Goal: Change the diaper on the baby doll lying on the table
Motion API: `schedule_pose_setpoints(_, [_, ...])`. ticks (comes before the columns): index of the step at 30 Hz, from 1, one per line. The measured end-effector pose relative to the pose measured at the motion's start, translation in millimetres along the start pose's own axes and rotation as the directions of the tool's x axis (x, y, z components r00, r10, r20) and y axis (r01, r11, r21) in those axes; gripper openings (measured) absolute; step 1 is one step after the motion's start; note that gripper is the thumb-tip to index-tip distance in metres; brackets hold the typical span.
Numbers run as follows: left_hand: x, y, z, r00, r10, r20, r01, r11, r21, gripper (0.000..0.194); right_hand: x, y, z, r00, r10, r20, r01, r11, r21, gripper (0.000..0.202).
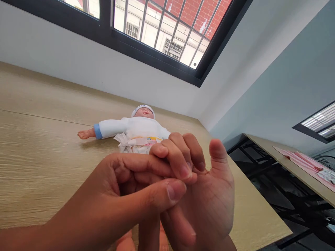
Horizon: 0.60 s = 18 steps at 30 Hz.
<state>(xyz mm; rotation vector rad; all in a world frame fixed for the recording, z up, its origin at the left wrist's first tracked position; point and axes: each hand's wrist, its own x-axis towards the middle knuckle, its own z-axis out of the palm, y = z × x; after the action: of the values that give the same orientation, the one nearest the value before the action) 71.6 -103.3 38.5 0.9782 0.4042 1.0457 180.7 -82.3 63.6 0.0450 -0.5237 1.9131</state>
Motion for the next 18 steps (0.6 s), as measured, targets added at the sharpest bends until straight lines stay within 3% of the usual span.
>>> schedule_pose_setpoints(5, [-2.7,2.6,2.1,1.0,0.009,-0.027,-0.007,0.997,0.076,0.014,0.1,0.4,0.8,1.0,0.005,-0.01,-0.005,1.0,0.002,0.051])
schedule_pose_setpoints(11, [-1.9,2.6,3.3,0.997,0.039,-0.073,-0.036,0.998,0.045,0.004,-1.2,-1.3,1.4,1.0,0.003,-0.008,-0.003,0.999,-0.037,0.053])
schedule_pose_setpoints(18, [-5.3,0.9,-0.1,0.993,-0.12,0.021,0.121,0.993,-0.019,0.013,-1.3,-0.5,2.6,0.996,0.024,-0.086,-0.022,0.999,0.027,0.051])
